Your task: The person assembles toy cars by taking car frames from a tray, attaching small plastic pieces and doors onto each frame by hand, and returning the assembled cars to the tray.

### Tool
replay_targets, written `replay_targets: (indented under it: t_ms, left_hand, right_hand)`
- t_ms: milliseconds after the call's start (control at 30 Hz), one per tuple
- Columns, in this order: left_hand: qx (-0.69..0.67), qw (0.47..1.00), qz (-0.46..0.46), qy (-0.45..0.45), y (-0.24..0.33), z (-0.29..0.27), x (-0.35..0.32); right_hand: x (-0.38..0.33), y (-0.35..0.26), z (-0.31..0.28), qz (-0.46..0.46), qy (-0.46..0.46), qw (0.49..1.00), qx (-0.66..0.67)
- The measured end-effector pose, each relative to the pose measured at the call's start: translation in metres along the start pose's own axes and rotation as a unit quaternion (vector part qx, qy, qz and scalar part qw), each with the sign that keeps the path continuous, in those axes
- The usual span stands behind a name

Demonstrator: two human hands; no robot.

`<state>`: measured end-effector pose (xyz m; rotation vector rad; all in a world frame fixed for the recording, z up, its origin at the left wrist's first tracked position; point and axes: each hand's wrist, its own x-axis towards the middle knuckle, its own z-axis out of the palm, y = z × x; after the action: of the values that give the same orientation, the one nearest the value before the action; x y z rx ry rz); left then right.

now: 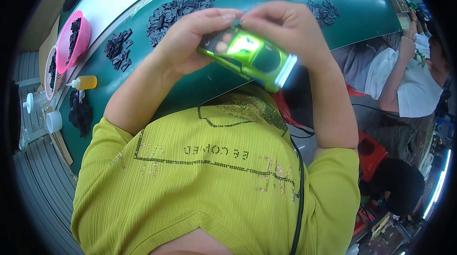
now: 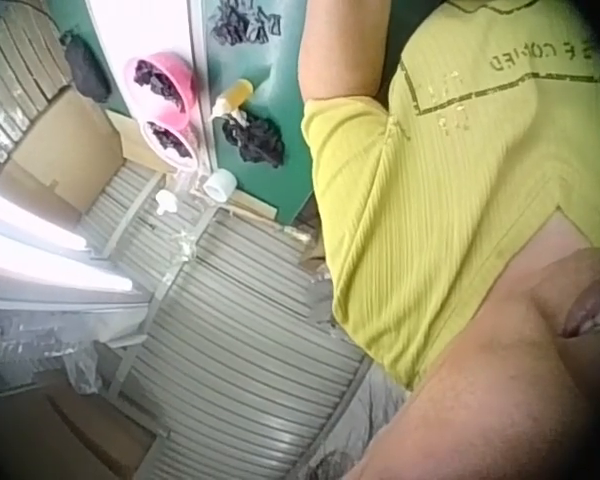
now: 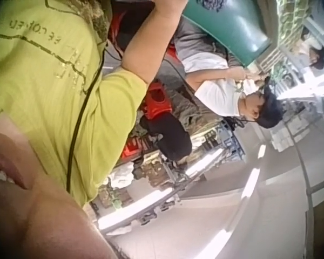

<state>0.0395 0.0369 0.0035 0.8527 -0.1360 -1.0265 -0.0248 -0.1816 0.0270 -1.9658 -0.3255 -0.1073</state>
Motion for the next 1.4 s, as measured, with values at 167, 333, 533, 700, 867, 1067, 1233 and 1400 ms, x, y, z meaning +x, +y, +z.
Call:
replay_targets:
  t_ms: [167,333,533,700,867,1067,1233,1400]
  left_hand:
    - [-0.020,0.986,0.070,0.150,0.007,-0.002,0.003]
    - [-0.032,0.977,0.109,0.180,0.005,-0.003,0.005]
    - [0.019,0.970,0.136,0.199,0.006,0.000,0.005]
    - [-0.018,0.967,0.141,0.211,0.009,0.000,0.006]
    - [-0.029,0.971,0.124,0.200,0.008,0.000,0.003]
    - [-0.061,0.969,0.113,0.210,0.007,-0.001,0.002]
    - [-0.042,0.971,0.136,0.192,0.014,-0.005,0.005]
    - [-0.040,0.957,0.200,0.206,0.020,-0.003,0.002]
  right_hand:
    - [-0.007,-0.011,-0.011,-0.016,0.306,0.951,-0.026]
    - [-0.016,-0.030,0.043,-0.180,0.165,0.929,-0.278]
    - [-0.011,-0.023,0.058,-0.235,0.177,0.886,-0.360]
    - [-0.008,-0.024,0.058,-0.242,0.193,0.866,-0.393]
    - [-0.011,-0.022,0.062,-0.250,0.205,0.867,-0.380]
    - [-0.013,-0.019,0.067,-0.251,0.182,0.873,-0.376]
    - [-0.007,-0.021,0.067,-0.230,0.186,0.866,-0.403]
    - [-0.001,-0.031,0.069,-0.175,0.156,0.886,-0.400]
